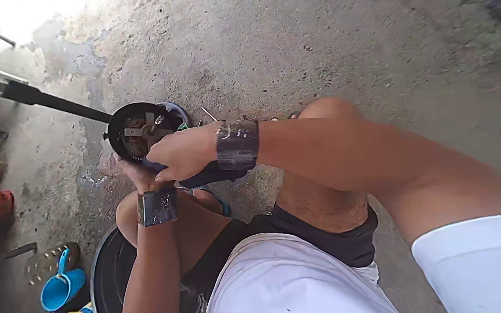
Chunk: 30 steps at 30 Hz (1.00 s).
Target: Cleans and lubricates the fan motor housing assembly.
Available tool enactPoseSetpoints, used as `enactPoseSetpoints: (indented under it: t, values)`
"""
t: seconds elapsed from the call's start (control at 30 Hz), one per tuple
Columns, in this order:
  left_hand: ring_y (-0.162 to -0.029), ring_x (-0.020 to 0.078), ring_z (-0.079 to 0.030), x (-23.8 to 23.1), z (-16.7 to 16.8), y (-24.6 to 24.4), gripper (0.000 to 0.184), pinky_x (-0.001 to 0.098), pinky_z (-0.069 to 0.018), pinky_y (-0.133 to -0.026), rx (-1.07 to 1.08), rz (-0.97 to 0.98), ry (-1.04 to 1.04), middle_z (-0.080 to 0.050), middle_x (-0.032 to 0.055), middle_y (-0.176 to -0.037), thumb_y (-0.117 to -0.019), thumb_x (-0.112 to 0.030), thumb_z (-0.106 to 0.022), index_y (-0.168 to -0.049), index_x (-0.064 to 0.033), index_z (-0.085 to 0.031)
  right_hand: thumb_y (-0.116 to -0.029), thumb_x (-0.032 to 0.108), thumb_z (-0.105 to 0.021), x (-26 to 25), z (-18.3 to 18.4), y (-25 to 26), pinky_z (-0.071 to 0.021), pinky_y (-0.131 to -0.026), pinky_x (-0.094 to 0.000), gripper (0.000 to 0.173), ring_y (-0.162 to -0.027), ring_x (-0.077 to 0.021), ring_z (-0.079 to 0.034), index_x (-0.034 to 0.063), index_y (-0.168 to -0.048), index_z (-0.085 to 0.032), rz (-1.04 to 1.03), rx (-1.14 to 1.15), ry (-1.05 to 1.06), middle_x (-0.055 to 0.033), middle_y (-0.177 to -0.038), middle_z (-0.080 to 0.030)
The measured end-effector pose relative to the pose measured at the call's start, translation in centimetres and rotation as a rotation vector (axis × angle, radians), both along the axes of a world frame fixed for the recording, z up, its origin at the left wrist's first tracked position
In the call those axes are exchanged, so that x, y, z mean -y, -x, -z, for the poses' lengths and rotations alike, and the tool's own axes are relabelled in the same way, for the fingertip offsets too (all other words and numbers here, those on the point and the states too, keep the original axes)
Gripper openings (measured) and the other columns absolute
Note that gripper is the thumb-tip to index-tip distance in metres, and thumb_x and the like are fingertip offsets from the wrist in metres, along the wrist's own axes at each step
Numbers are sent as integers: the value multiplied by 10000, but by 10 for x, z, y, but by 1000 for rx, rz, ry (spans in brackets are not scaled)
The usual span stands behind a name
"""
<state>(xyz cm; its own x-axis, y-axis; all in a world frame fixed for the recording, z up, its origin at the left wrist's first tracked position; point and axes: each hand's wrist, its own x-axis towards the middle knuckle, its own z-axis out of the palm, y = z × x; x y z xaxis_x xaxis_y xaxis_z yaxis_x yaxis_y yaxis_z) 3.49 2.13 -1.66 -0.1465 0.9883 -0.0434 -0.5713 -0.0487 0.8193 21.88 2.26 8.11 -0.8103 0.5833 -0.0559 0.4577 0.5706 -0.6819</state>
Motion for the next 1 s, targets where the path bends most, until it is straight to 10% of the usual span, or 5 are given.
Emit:
enactPoseSetpoints:
  t: [0.2, 0.37, 0.63, 0.93, 1.0]
  values:
    - [-987, 152, -664, -4, -28, -25, 653, 406, -578, -841, 355, -202, 214, -673, 36, -1036, -1033, -655, -158, -1192, -175, -570, -1049, 243, -597, 53, -65, -21, -557, -728, -487, 222, -843, -310, -692, 42, -1116, -661, 235, 101, 17, -153, -917, -683]
    - [-1090, 258, -658, -18, -12, -29, 751, 531, -562, -884, 379, -227, 343, -673, 106, -1192, -959, -776, -283, -1350, -192, -547, -1021, 324, -622, -16, 44, 6, -583, -771, -446, 233, -836, -131, -710, 128, -1038, -748, 357, -186, 9, -30, -892, -736]
    - [-1278, 323, -564, -22, -6, -30, 882, 598, -508, -988, 345, -390, 528, -557, 165, -1418, -894, -786, -488, -1505, -154, -422, -1029, 302, -628, -5, 32, 10, -567, -671, -409, 221, -742, -143, -689, 108, -1050, -732, 331, -113, -2, -54, -847, -715]
    - [-1198, 246, -613, 14, -46, -22, 702, 516, -526, -976, 465, -301, 44, -633, 122, -1273, -1032, -676, -214, -1405, -153, -496, -1027, 312, -568, 19, 22, 17, -477, -494, -437, 234, -581, -206, -625, 144, -930, -699, 210, -27, -437, -23, -641, -605]
    - [-1142, 228, -597, 16, -148, -30, 724, 483, -420, -1081, 590, -430, 637, -632, 107, -1138, -1031, -611, -51, -1252, -178, -587, -985, 231, -569, 23, 16, 14, -435, -451, -414, 189, -526, -233, -594, 130, -910, -709, 158, -33, -594, -34, -586, -556]
